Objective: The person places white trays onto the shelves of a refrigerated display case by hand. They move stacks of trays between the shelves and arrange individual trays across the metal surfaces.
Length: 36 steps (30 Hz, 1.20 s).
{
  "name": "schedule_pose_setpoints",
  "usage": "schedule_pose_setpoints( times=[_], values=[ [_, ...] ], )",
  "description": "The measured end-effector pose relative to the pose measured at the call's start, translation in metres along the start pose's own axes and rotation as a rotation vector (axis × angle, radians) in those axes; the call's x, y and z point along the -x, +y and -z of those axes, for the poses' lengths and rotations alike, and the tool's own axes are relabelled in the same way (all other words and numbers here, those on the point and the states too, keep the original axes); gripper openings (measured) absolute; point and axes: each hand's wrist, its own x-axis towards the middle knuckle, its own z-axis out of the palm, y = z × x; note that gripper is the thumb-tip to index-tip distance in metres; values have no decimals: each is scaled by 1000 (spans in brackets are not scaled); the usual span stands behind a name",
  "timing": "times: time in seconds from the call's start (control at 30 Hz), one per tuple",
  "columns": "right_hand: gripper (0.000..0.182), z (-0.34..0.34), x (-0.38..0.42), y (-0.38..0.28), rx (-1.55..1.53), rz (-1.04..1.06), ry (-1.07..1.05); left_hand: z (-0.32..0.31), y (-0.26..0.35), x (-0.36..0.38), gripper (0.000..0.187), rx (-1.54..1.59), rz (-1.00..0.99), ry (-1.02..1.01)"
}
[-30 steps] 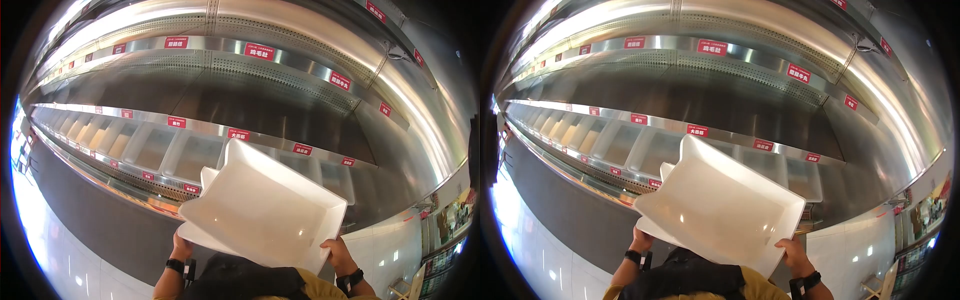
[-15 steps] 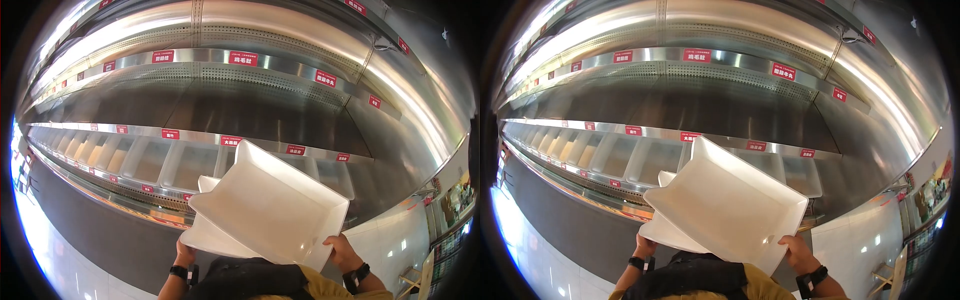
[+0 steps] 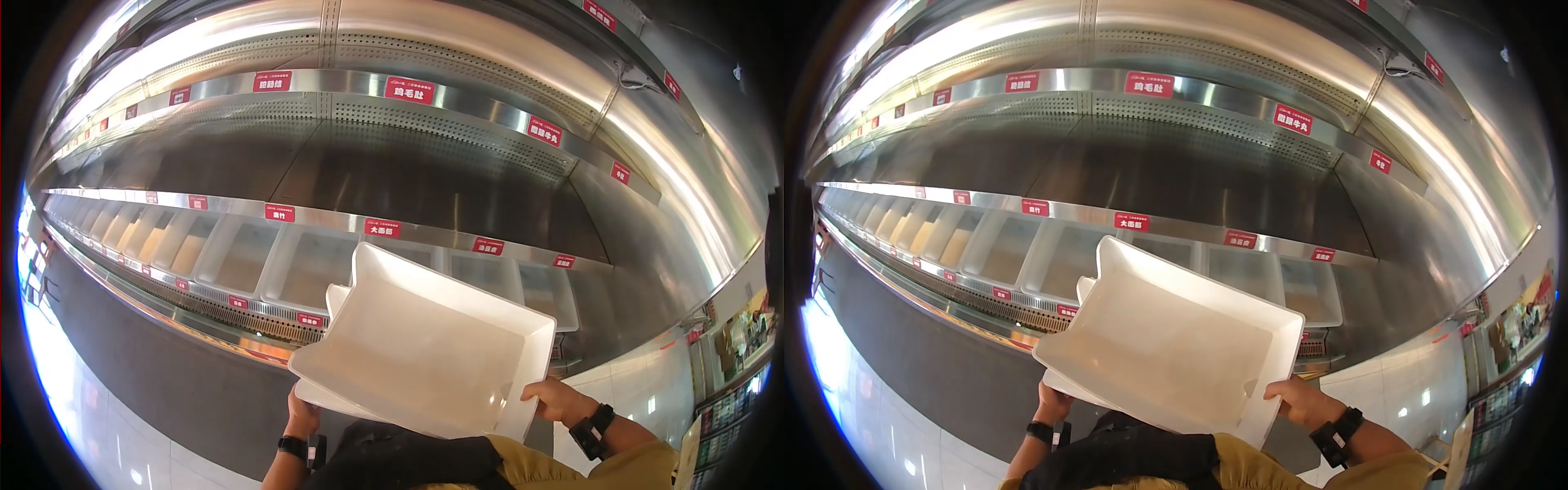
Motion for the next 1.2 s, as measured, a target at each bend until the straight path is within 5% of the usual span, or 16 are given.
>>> schedule_pose_setpoints(
  times=[0.67,0.77,0.83,1.03,1.13,1.2],
  values=[
    [45,6,-15,10,36,9,-164,-3,3,4,43,68,16,-109],
    [42,-8,-1,3,205,174,-109,-11,6,5,47,136,47,-202],
    [39,11,-28,16,149,74,-52,-11,8,9,50,137,76,-201],
    [34,9,-29,20,30,149,-4,-15,8,16,53,-227,-88,-210],
    [34,15,-10,16,36,211,-14,-26,18,25,50,-102,92,-47],
    [32,19,-1,28,-11,272,32,-1,8,1,48,-191,28,-156]
  ],
)
